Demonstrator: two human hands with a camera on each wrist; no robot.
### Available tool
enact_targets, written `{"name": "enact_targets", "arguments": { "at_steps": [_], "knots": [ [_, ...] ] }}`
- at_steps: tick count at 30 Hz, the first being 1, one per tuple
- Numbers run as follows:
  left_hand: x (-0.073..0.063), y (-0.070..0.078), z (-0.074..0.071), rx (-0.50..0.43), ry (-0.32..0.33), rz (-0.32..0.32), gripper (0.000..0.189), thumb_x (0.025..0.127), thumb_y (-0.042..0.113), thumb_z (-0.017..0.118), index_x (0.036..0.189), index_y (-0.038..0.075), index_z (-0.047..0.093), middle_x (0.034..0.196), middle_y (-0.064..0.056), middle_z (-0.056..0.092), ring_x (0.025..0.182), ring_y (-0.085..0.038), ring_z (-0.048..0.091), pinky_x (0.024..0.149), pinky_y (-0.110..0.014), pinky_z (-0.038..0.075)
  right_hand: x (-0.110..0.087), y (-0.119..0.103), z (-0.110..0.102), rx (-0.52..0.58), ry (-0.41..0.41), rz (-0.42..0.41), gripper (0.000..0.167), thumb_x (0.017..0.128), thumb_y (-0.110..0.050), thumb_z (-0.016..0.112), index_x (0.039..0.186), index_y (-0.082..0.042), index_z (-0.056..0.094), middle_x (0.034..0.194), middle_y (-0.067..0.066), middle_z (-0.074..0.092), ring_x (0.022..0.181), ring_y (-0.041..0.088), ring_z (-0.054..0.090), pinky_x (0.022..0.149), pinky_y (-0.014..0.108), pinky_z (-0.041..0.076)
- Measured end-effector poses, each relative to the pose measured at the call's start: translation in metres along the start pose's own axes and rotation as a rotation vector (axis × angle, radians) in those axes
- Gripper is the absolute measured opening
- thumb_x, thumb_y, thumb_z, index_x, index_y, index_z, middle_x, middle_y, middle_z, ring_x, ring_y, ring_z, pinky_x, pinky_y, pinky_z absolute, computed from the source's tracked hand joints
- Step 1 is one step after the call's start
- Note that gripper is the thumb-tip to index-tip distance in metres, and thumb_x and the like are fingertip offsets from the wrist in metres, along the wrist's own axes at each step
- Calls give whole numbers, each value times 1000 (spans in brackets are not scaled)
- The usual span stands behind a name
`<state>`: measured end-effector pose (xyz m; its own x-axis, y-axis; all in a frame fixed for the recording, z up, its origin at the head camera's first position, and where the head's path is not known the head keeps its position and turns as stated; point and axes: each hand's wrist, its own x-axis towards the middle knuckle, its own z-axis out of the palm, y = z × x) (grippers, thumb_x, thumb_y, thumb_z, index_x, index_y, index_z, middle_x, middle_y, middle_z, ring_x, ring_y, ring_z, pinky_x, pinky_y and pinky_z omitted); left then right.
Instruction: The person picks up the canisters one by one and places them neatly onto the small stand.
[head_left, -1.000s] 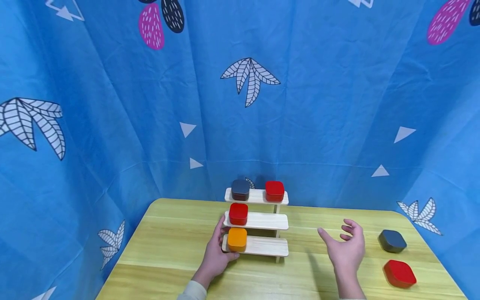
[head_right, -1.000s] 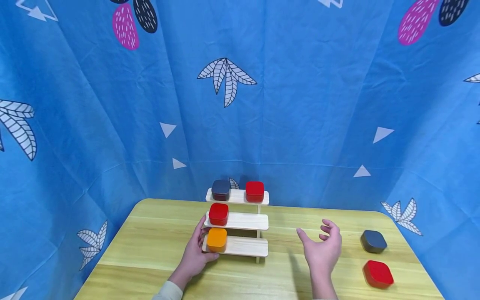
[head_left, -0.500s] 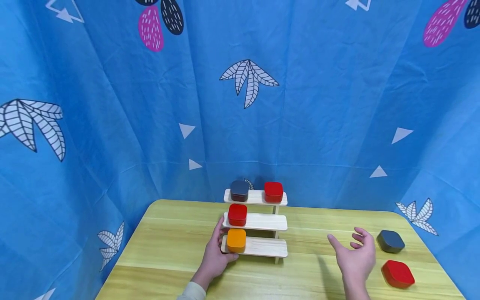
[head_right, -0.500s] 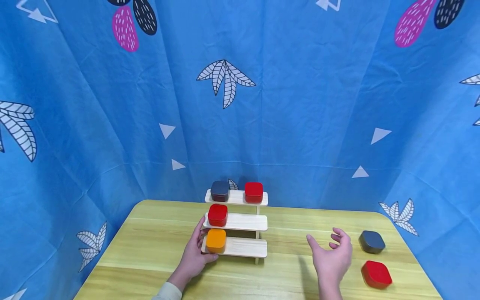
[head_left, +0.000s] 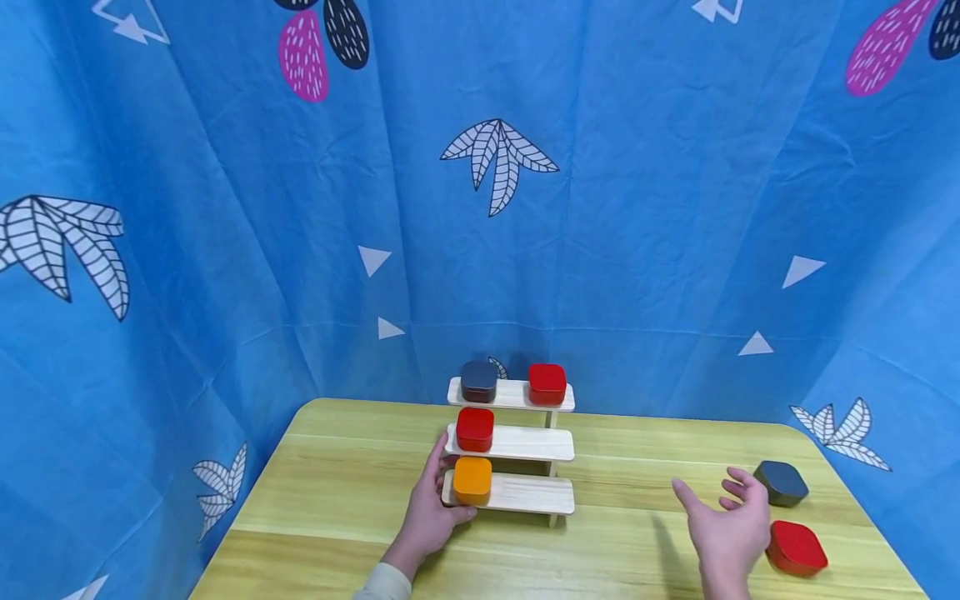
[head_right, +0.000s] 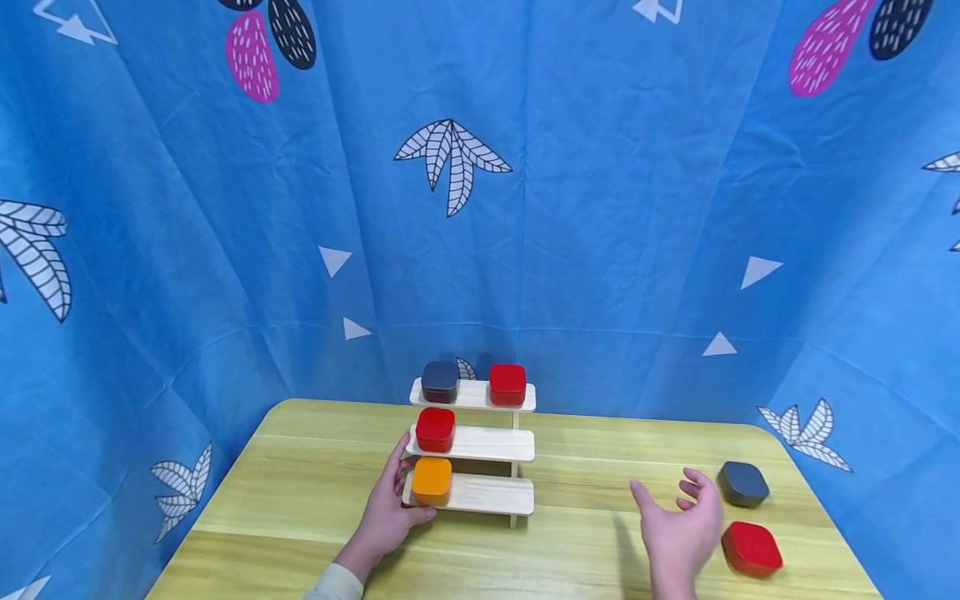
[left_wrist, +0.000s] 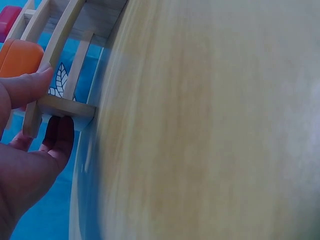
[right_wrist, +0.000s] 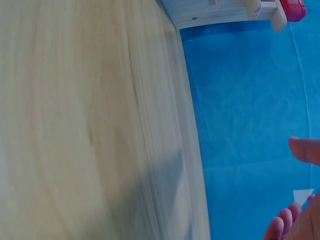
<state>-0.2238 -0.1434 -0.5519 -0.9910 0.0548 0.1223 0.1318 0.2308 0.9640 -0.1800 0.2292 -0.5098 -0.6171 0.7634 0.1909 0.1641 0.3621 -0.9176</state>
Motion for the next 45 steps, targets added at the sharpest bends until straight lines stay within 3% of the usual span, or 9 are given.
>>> {"name": "enact_targets", "arguments": {
  "at_steps": [12, 19, 26, 32, 36, 41, 45],
  "knots": [
    [0, 1, 1, 10, 8, -21, 127, 65, -18, 83, 160, 34, 18, 141, -5, 48, 133, -34, 43, 111, -57, 31, 6, 11, -11, -47, 24, 14, 74, 75, -25, 88, 135, -1, 51, 123, 22, 56, 101, 37, 52, 80, 40, 36],
    [0, 2, 1, -5, 6, -24, 128, 65, -19, 82, 160, 38, 18, 141, -5, 48, 131, -35, 45, 108, -54, 37, 11, 18, -17, -60, 18, 55, 79, 76, -30, 88, 138, -1, 48, 128, 23, 53, 107, 40, 51, 80, 40, 37],
    [-1, 1, 1, -6, 2, -17, 128, 65, -19, 82, 160, 37, 18, 142, -7, 48, 131, -36, 45, 108, -55, 36, 15, 24, -24, -99, 23, 100, 76, 77, -26, 87, 137, -2, 48, 127, 22, 53, 97, 34, 47, 74, 39, 37],
    [0, 1, 1, -19, 7, -29, 130, 65, -20, 81, 156, 48, 18, 144, -6, 47, 132, -35, 45, 107, -52, 38, 18, 30, -30, -119, 23, 155, 75, 78, -26, 86, 139, -3, 48, 128, 22, 54, 94, 29, 46, 71, 36, 37],
    [0, 2, 2, -16, 13, -33, 131, 65, -20, 81, 155, 51, 18, 145, -6, 46, 133, -35, 43, 108, -52, 36, 19, 35, -34, -117, 44, 182, 74, 78, -22, 85, 139, -2, 49, 118, 19, 53, 89, 25, 43, 69, 34, 37],
    [0, 2, 3, -12, 16, -36, 130, 65, -20, 82, 158, 44, 18, 145, -7, 46, 133, -35, 43, 108, -52, 37, 24, 40, -43, -123, 40, 221, 76, 79, -24, 84, 141, 0, 46, 112, 19, 50, 108, 36, 44, 71, 35, 37],
    [0, 3, 3, -8, 20, -44, 130, 65, -20, 82, 157, 48, 18, 145, -7, 46, 135, -36, 41, 110, -55, 31, 27, 41, -49, -130, 8, 294, 83, 81, -30, 82, 146, 0, 40, 124, 27, 45, 126, 44, 37, 77, 49, 44]
  ]
}}
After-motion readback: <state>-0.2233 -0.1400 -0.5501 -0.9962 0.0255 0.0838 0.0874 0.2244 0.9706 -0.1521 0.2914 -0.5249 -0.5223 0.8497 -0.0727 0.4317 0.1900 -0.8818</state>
